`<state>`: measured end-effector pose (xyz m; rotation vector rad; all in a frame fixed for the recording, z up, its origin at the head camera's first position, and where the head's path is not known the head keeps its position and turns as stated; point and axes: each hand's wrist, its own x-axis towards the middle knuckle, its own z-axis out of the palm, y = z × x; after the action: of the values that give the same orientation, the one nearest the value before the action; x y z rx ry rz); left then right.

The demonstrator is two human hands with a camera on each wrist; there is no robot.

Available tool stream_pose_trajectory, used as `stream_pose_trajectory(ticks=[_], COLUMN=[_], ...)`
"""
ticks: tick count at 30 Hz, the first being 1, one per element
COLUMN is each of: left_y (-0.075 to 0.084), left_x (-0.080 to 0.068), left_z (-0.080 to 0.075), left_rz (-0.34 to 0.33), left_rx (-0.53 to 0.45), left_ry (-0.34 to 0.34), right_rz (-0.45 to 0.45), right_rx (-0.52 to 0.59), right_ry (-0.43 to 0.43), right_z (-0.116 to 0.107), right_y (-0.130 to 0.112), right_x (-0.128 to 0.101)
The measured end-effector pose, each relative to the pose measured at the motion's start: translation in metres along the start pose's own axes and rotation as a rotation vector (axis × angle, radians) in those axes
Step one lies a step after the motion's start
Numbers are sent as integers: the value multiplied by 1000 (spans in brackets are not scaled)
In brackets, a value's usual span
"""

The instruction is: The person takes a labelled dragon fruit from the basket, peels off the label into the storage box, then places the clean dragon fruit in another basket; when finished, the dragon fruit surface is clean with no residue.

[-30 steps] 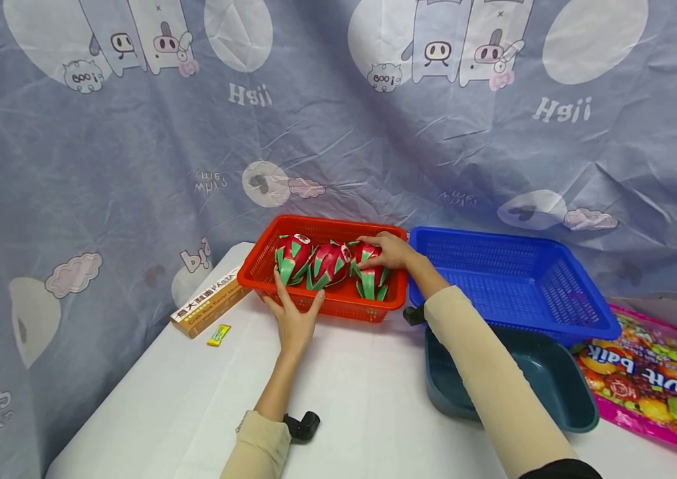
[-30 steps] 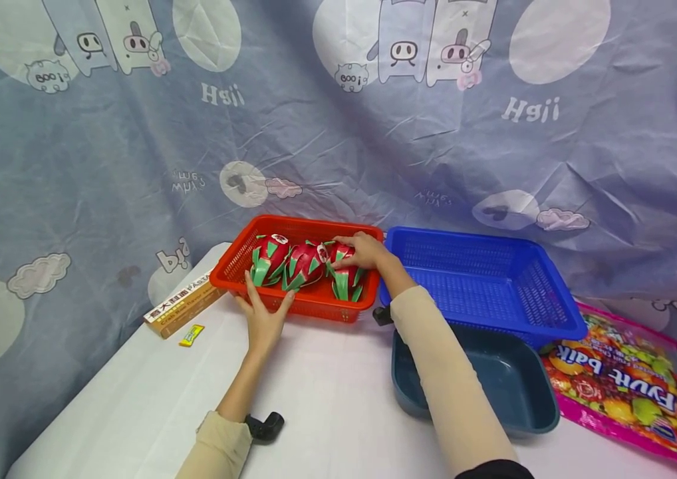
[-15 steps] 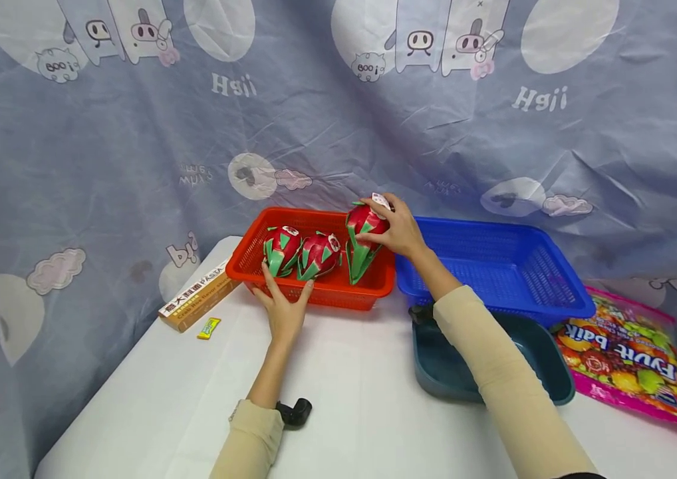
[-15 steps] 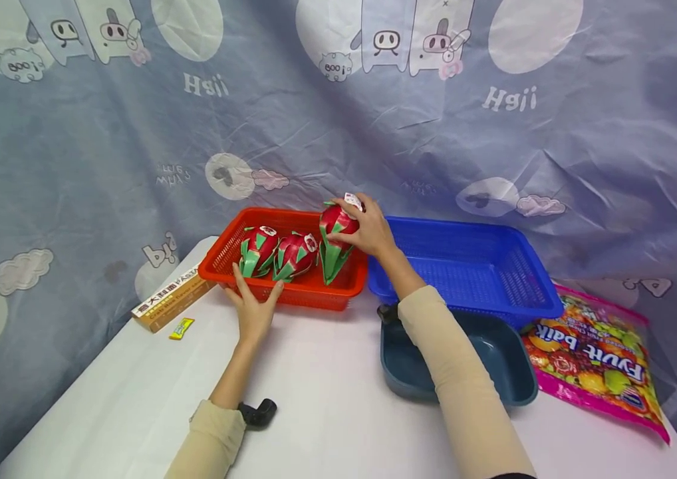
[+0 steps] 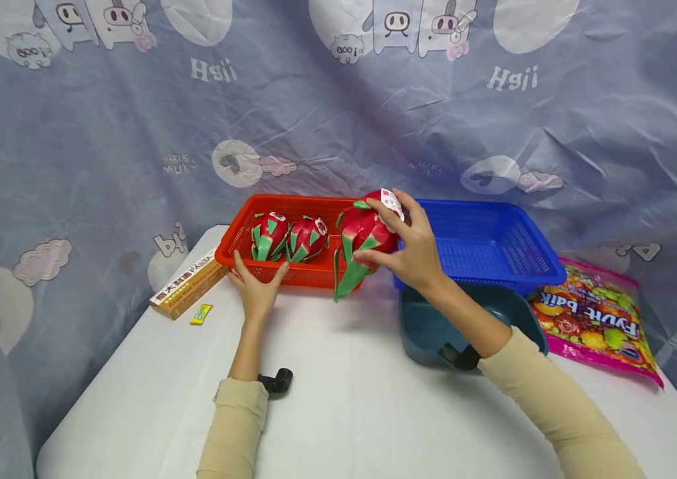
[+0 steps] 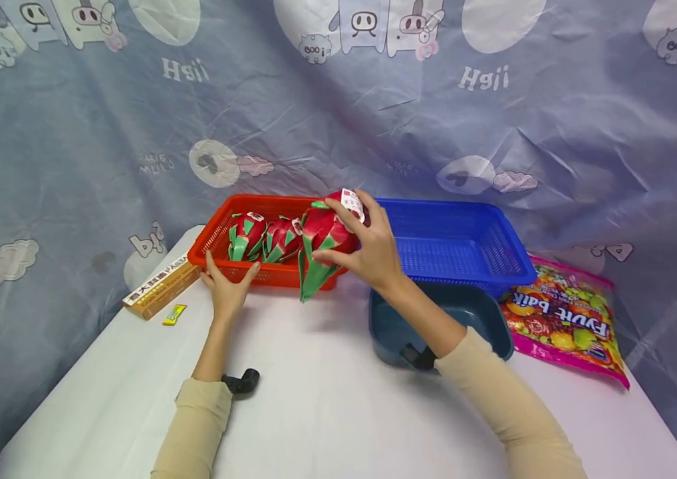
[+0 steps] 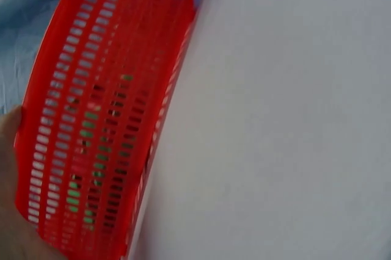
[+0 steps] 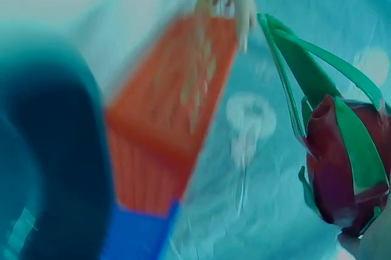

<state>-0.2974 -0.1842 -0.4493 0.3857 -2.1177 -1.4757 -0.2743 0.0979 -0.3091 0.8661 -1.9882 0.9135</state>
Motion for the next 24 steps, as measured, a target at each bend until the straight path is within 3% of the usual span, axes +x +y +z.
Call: stream_pose_trajectory(ticks=[6, 12, 17, 24], left_y=[-6, -8, -9, -7], left_x=[12, 13, 12, 10], left_z=[-15, -15, -13, -12], left_rz=[7, 16, 19, 24], left_rx=[-43, -63, -62, -48], left_ry=[36, 8, -8, -24], right_rz=[132, 276, 374, 564], right_rx=[72, 58, 13, 14], right_ry=[-159, -289, -314, -329], right_z=[0, 14, 27, 53], right_y=[-43, -61, -61, -56], right_x=[-66, -122, -141, -147])
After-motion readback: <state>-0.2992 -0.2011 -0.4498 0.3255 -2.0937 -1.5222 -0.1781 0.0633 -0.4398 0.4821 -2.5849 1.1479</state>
